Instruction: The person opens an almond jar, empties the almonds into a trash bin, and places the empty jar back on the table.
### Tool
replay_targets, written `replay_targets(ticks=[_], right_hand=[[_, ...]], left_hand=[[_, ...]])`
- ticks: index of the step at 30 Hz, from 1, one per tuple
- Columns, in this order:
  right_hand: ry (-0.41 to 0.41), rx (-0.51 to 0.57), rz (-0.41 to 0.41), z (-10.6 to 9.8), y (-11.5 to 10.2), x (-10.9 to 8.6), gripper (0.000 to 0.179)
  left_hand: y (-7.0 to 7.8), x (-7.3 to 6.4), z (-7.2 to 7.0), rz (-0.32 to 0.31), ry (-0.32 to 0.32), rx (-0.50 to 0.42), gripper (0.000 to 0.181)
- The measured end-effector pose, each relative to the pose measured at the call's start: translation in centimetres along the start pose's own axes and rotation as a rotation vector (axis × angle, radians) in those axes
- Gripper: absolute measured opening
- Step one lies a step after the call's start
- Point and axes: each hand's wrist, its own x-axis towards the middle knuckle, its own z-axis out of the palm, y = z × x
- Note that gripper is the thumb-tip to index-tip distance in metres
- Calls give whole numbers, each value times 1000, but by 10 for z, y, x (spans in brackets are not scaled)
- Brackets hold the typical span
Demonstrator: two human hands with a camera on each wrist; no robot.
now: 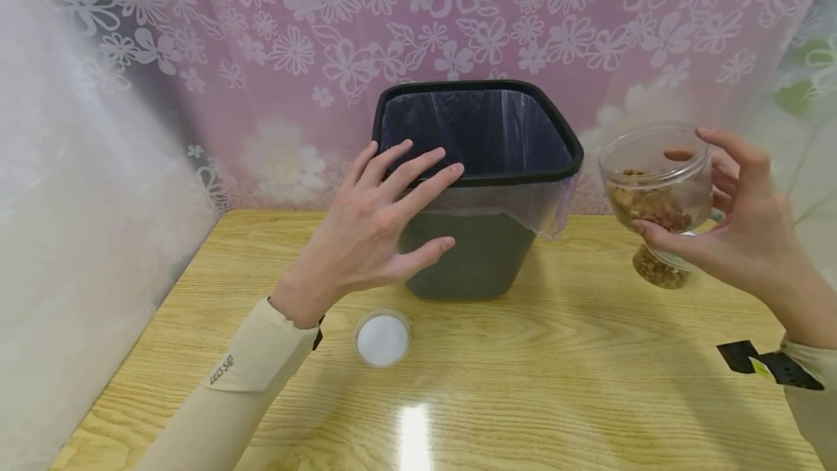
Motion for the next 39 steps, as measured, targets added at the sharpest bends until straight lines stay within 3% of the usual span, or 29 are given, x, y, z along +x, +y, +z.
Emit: replay_targets(ticks=[9, 21, 39], right_hand=[[32, -28, -69, 1, -1, 11, 109], [72, -62, -125, -2, -3, 31, 105], [108, -141, -244, 3, -24, 79, 102]], left_hand=[[1, 0, 2, 3, 15, -1, 69], [0, -1, 3, -3, 28, -16, 68], [-3, -1, 9, 4, 78, -38, 69]])
